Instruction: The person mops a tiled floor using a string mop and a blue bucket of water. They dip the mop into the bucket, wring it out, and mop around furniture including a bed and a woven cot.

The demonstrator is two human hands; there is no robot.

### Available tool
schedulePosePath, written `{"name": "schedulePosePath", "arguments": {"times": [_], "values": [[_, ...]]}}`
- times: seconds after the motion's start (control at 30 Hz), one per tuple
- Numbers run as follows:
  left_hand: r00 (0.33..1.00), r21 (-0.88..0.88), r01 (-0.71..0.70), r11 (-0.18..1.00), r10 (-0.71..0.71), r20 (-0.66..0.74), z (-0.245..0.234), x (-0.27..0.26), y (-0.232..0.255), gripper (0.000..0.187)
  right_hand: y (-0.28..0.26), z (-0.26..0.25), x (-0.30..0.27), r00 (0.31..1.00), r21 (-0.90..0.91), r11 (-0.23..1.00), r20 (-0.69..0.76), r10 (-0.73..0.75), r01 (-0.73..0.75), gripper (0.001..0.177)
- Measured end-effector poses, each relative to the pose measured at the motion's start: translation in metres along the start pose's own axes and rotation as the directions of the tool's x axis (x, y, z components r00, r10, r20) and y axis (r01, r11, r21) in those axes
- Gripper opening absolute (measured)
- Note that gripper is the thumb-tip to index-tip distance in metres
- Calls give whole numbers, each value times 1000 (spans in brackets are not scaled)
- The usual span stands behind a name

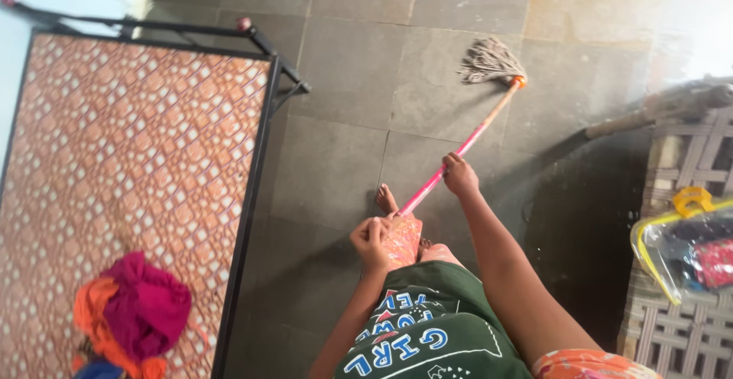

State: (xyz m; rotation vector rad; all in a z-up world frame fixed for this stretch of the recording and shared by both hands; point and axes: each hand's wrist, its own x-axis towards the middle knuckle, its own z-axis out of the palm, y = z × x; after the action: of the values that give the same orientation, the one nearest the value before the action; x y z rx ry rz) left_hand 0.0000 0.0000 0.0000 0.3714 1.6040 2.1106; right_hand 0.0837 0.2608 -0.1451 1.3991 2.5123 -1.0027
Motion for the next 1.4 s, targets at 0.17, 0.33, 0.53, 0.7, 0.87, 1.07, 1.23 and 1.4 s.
{"name": "schedulePosePath", "arguments": {"times": [0.17,0.33,0.53,0.7,0.87,1.07,1.23,1.4], "values": [[945,134,204,970,-230,231,15,56,-14,34,27,-20,-10,968,61,988,-199,155,-145,31],[776,217,119,969,-227,589,44,126,20,25,14,-34,-7,902,194,967,-369,226,-163,46],[690,259,58,964,-226,687,80,200,69,23,-23,-46,71,801,316,948,-561,209,-27,28],[751,155,-76,985,-45,658,106,281,137,14,-63,-57,154,857,292,956,-493,153,-3,22],[830,224,-308,925,146,539,101,335,232,5,-140,-40,232,861,268,895,-467,-203,356,32],[823,451,-511,731,266,501,116,306,336,26,-253,-10,229,786,430,665,-229,-574,611,28],[877,565,-475,675,417,239,146,300,327,19,-315,23,271,386,568,283,-67,-920,773,24],[863,644,-414,644,503,52,155,306,303,22,-339,34,287,282,606,341,194,-940,719,23]]}}
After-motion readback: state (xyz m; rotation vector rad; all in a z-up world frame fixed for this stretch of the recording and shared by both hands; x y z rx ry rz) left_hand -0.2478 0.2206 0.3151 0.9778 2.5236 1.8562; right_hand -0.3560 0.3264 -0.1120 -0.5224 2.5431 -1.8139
